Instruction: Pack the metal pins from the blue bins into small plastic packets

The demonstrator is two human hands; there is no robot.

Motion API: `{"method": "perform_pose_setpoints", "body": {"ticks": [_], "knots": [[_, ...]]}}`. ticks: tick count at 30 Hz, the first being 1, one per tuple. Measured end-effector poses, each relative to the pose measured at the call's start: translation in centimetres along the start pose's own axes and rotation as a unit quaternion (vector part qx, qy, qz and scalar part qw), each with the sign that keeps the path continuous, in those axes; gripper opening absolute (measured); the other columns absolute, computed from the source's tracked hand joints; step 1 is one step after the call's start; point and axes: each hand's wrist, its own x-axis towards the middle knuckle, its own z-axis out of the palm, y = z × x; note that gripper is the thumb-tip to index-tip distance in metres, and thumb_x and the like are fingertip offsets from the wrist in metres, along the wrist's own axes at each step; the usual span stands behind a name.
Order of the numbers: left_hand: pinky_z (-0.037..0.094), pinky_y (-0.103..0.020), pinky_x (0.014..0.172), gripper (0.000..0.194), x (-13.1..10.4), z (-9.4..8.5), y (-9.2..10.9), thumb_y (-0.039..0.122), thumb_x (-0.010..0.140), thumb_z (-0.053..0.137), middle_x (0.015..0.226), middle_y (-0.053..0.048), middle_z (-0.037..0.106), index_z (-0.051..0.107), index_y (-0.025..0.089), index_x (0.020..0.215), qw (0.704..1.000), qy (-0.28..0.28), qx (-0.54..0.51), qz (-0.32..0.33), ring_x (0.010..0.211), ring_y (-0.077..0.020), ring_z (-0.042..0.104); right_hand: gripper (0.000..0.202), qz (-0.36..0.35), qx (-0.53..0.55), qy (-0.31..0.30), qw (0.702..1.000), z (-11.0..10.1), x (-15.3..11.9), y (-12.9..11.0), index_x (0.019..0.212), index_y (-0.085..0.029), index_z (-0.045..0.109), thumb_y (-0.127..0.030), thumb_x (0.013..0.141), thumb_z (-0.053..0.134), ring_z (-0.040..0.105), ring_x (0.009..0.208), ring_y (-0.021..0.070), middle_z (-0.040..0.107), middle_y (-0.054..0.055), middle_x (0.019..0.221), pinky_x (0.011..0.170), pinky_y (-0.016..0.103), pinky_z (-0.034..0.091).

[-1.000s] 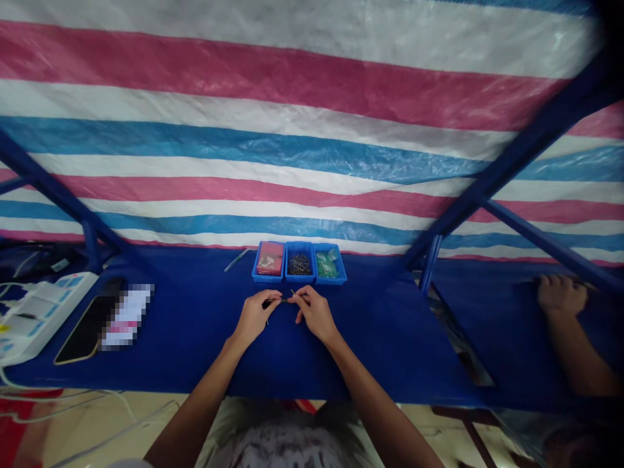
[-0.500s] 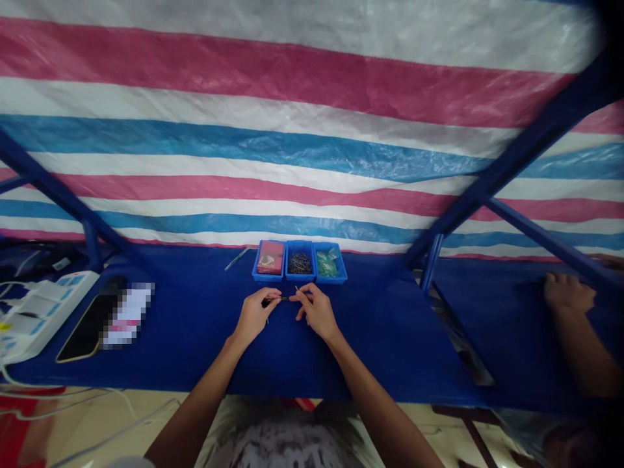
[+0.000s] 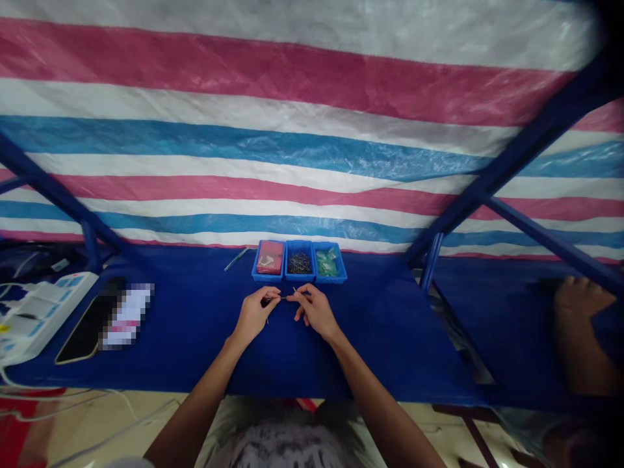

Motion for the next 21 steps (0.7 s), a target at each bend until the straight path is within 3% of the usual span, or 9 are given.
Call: {"method": "perform_pose_setpoints", "body": {"ticks": [9,21], "knots": [[0.057,-0.034,0.086,0.017,0.05,-0.04,-0.02,0.033,0.094,0.07,0.098,-0.002,0.08,0.073,0.026,0.109,1.0,-0.001,-0.01,-0.009,0.092,-0.0221,0.076,0.031,0.001,0.016,-0.003,1.0,0.07,0.01,-0.12,0.095,-0.023,0.054,-0.051,0.094,0.067,0.068,0.047,0.0132,0.081,0.01,0.101,0.031,0.016,0.038],[0.056,-0.032,0.083,0.014,-0.14,-0.07,-0.33,0.035,0.095,0.068,0.092,-0.002,0.078,0.074,0.025,0.103,1.0,0.015,-0.005,-0.015,0.085,-0.0204,0.074,0.029,-0.058,0.009,0.051,0.997,0.36,-0.17,-0.61,0.098,-0.022,0.062,-0.051,0.098,0.059,0.058,0.046,0.009,0.076,0.003,0.092,0.035,0.018,0.041]]}}
